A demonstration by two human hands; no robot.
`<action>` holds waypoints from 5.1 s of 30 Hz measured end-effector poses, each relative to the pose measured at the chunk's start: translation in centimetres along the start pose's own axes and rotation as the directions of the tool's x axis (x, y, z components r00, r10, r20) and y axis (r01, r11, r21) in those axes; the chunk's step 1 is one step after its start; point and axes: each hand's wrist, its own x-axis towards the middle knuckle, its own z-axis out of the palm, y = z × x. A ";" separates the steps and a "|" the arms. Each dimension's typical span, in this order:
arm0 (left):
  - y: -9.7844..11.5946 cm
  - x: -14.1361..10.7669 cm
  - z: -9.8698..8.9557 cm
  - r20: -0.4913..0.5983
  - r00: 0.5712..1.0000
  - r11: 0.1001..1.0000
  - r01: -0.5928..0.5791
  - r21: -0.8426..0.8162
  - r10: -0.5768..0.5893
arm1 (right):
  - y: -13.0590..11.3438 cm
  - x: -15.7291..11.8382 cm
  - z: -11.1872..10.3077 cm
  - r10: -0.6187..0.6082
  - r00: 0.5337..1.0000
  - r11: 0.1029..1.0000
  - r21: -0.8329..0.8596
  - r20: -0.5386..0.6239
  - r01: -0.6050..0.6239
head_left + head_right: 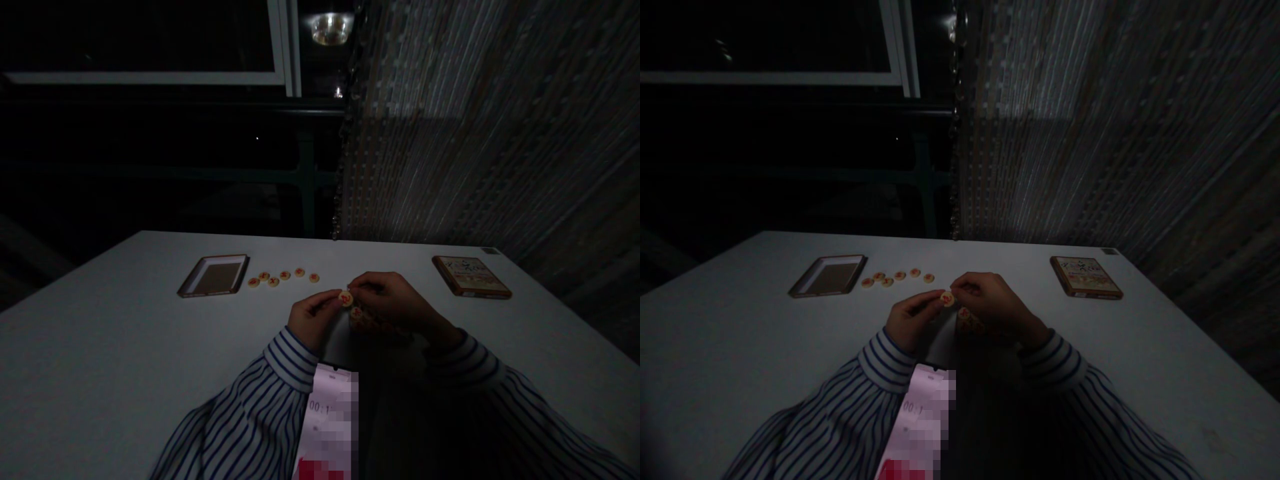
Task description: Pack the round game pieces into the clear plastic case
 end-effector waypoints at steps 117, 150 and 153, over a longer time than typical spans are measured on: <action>-1.8 0.6 -0.5 -0.093 0.994 0.981 0.082 0.178 -0.066 | 2.8 -0.4 -4.3 -0.082 0.989 0.744 -0.653 0.124 0.144; -1.9 0.6 -0.8 -0.062 0.997 0.957 0.060 0.284 -0.044 | 5.0 -0.6 -4.7 0.116 0.954 0.739 -0.665 0.278 0.104; -2.0 0.7 -0.8 -0.069 0.996 0.959 0.065 0.276 -0.048 | 4.9 -0.6 -4.8 0.129 0.953 0.737 -0.669 0.273 0.092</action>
